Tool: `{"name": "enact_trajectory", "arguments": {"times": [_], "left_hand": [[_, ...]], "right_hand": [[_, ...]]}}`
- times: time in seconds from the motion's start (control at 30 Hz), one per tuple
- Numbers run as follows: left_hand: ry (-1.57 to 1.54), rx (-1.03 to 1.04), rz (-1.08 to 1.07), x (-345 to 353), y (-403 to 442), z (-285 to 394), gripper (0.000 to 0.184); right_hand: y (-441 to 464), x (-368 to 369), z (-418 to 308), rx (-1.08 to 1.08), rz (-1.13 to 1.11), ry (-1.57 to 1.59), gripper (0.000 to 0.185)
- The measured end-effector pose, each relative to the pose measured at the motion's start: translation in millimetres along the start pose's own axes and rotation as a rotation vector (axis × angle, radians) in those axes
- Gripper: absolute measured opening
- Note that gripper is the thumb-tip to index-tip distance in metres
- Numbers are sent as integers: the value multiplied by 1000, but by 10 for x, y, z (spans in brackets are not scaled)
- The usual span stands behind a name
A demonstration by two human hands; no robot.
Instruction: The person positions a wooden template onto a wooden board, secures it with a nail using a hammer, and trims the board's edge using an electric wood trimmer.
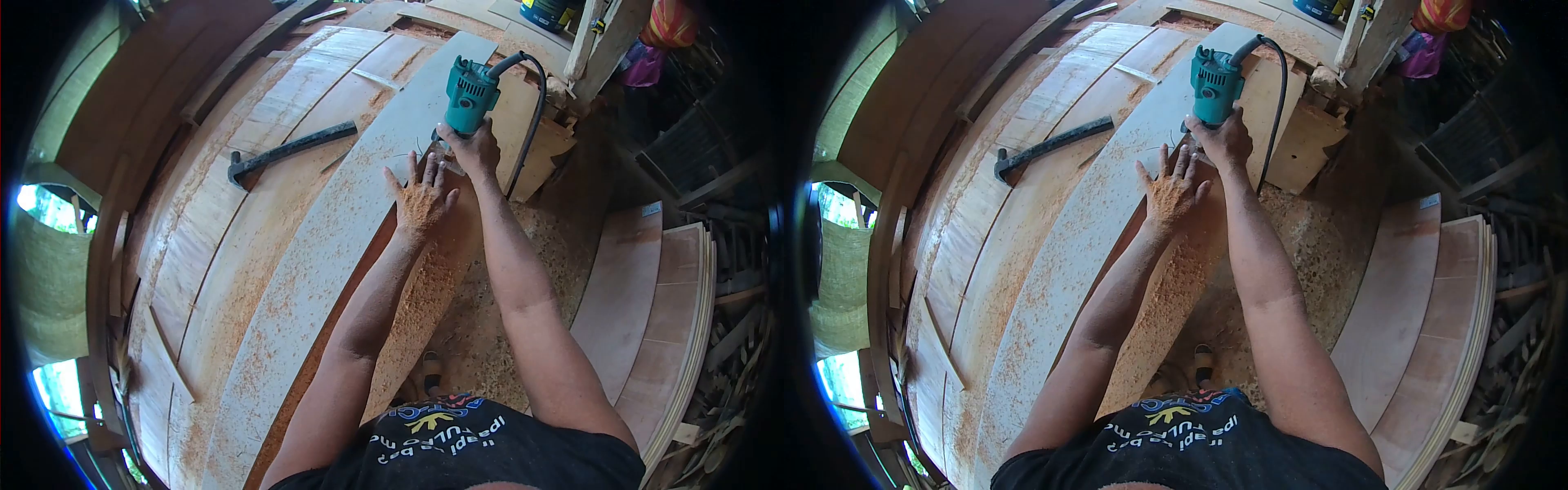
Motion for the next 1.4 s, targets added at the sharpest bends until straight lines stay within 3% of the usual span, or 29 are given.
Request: {"name": "enact_trajectory", "arguments": {"times": [0.73,1.4], "left_hand": [[-13,-3,22,25,254,118,66],[-4,-18,42,219,471,144,69]], "right_hand": [[296,-13,107,6,-5,2,89],[541,60,290,-132,69,65,88]]}}
Point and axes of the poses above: each hand's wrist, its own y-axis towards the middle knuckle, its own x-axis out of the palm, z = x × y, the point moved 2 cm from there along y, towards the middle knuckle, and after that the axes turned 5 degrees about -x, right-handed, at the moved point
